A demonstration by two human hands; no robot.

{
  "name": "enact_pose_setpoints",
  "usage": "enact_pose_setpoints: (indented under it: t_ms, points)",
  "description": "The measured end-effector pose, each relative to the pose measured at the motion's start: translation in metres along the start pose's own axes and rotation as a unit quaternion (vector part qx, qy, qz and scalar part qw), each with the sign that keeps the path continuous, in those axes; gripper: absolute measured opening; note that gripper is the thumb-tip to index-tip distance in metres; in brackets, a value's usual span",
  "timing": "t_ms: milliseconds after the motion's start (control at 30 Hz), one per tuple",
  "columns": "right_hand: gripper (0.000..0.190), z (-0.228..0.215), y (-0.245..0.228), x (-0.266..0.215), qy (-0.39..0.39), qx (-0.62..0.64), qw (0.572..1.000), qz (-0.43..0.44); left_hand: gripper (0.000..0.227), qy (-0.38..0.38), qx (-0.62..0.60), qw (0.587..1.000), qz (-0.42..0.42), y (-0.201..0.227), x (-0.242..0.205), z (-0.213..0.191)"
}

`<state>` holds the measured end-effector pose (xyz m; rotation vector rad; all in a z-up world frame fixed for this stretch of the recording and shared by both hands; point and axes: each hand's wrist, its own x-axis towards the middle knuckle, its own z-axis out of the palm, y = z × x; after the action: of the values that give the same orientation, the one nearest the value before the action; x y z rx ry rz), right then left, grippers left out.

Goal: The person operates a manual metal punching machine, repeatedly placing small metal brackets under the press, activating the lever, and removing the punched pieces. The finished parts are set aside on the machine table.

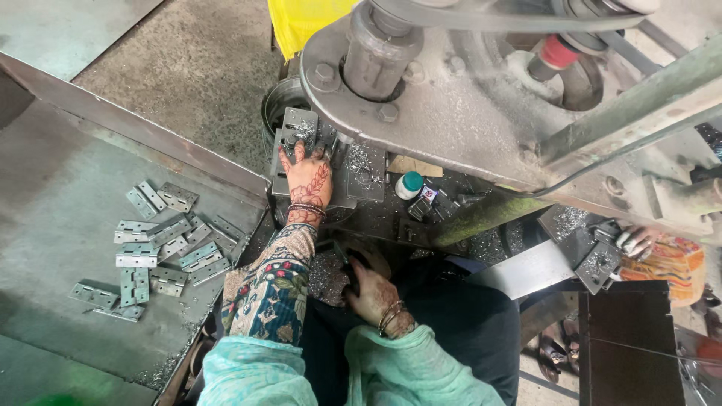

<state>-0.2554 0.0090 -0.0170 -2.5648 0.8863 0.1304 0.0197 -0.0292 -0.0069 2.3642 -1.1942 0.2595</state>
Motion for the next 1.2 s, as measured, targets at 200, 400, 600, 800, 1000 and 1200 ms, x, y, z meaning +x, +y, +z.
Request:
enact_pose_setpoints:
  t_ms: [200, 400, 600, 800, 1000, 1200]
  points:
    - [0.087, 0.062, 0.027, -0.013, 0.068, 0.042, 0.997, -0.011, 0.049, -0.023, 0.005, 1.000, 0.002, -0.002, -0.008, -0.009]
    - [0.081, 0.017, 0.016, 0.002, -0.013, 0.037, 0.999, 0.020, 0.054, -0.056, 0.000, 0.998, 0.007, 0.000, -0.018, -0.018]
    - [0.068, -0.028, -0.003, 0.010, -0.041, 0.004, 0.999, -0.015, 0.055, -0.064, 0.017, 0.998, 0.003, 0.004, 0.000, -0.005]
    - [0.081, 0.050, 0.022, -0.009, 0.055, 0.062, 0.996, 0.020, 0.055, -0.077, 0.014, 0.997, -0.001, 0.003, 0.006, -0.001]
    - [0.092, 0.073, 0.039, -0.012, 0.082, 0.048, 0.995, -0.040, 0.053, -0.080, 0.029, 0.996, 0.007, 0.002, 0.006, -0.007]
    - [0.081, 0.002, 0.008, 0.002, -0.049, 0.055, 0.997, 0.024, 0.050, -0.078, 0.027, 0.997, 0.006, 0.001, -0.005, -0.010]
